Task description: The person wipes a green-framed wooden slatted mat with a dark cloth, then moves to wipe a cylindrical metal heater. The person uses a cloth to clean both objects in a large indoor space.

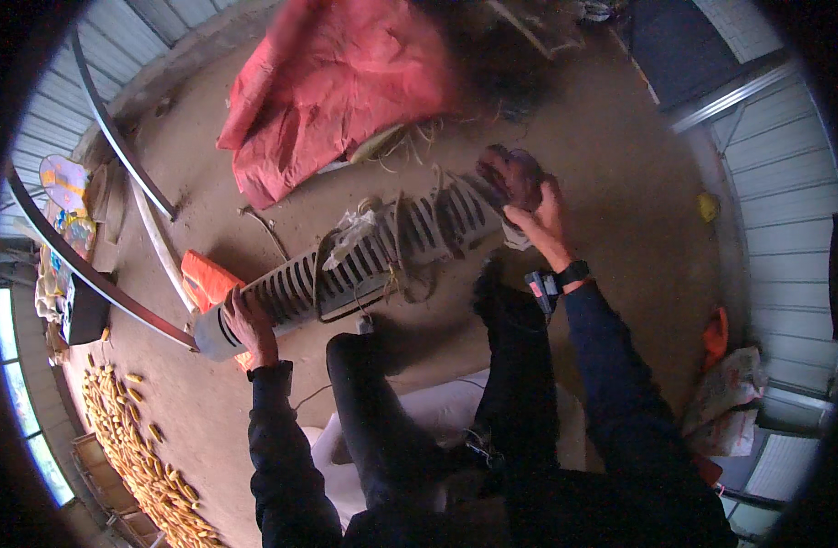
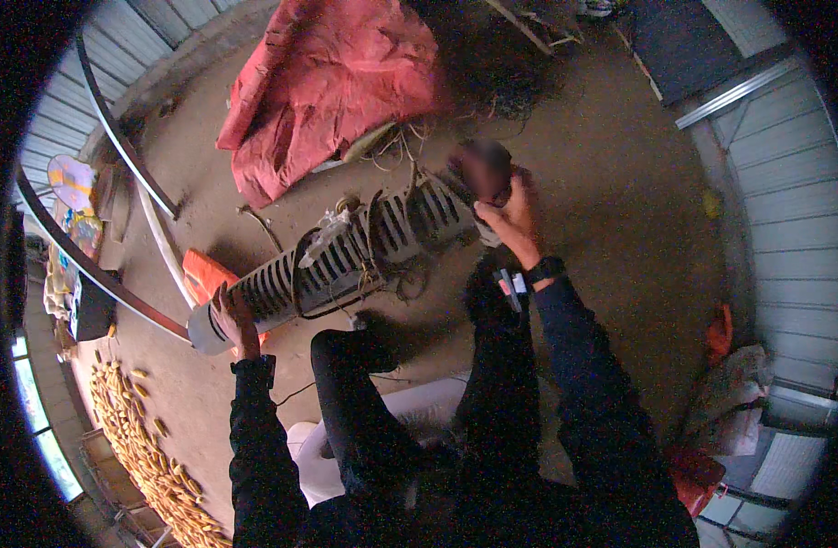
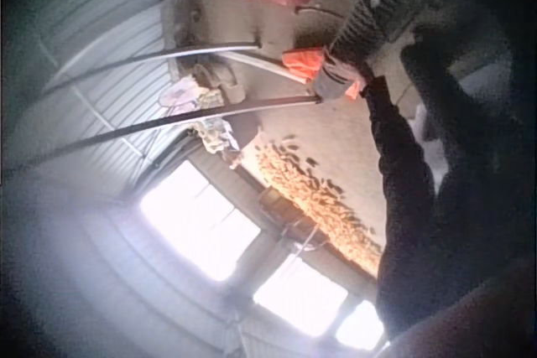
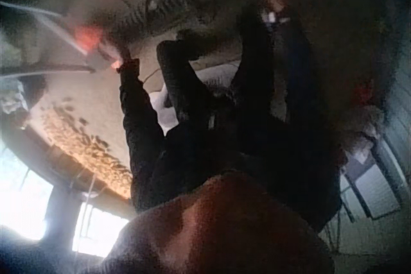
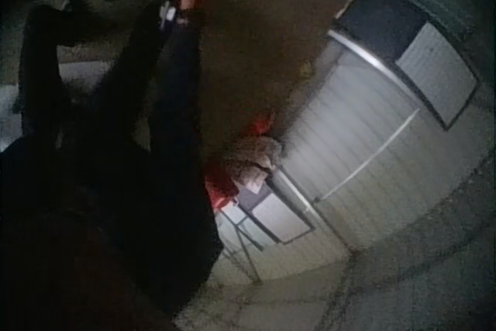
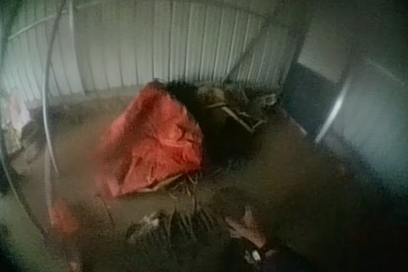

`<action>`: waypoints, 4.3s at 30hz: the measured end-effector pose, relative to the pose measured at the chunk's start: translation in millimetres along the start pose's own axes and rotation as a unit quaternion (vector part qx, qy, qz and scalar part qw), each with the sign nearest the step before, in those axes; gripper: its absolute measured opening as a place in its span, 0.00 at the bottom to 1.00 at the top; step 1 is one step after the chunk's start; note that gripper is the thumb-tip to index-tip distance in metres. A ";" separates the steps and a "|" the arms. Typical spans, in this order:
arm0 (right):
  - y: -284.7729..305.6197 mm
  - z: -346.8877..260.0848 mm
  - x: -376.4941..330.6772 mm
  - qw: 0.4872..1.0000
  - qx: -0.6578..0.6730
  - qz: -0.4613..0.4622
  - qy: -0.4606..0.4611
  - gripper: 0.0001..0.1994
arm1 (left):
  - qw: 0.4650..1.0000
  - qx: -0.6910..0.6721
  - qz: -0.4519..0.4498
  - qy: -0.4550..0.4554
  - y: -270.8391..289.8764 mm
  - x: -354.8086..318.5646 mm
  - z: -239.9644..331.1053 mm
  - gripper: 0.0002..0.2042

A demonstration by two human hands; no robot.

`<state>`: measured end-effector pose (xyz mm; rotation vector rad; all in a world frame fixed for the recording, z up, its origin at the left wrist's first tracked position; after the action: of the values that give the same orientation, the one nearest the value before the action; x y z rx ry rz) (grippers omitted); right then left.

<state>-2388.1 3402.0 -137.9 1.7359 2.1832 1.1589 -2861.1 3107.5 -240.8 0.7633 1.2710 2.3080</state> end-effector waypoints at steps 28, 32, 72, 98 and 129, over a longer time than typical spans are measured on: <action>-83.0 9.1 88.4 0.959 -0.216 -0.181 -0.019 0.17 | 0.997 0.068 0.035 -0.014 -1.0 -2.7 23.0 0.19; -49.7 28.5 14.8 0.990 -0.138 -0.021 0.021 0.19 | 0.995 0.090 0.040 -0.013 -1.6 -5.7 21.8 0.18; -68.6 34.6 -37.4 0.980 -0.058 0.183 -0.057 0.20 | 0.995 0.065 0.069 -0.027 -1.3 -7.4 22.4 0.19; -57.1 40.6 -55.8 0.930 0.168 0.293 -0.145 0.14 | 0.997 0.071 0.027 -0.011 -4.4 -8.5 17.4 0.22; -80.1 -8.8 -82.5 0.995 -0.096 0.002 0.009 0.27 | 0.991 0.082 0.067 -0.079 -10.5 -7.8 8.7 0.22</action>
<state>-2427.7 3321.7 -210.7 1.6577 2.0024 1.3419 -2848.7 3113.9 -248.1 1.0960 1.3879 2.2122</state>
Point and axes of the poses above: each hand's wrist, its own x-axis towards the middle knuckle, its own y-axis out of the back of the hand, z = x × y, the point moved 5 cm from there along x, towards the middle knuckle, and after that the axes turned 6 degrees about y, right-handed, at the moved point
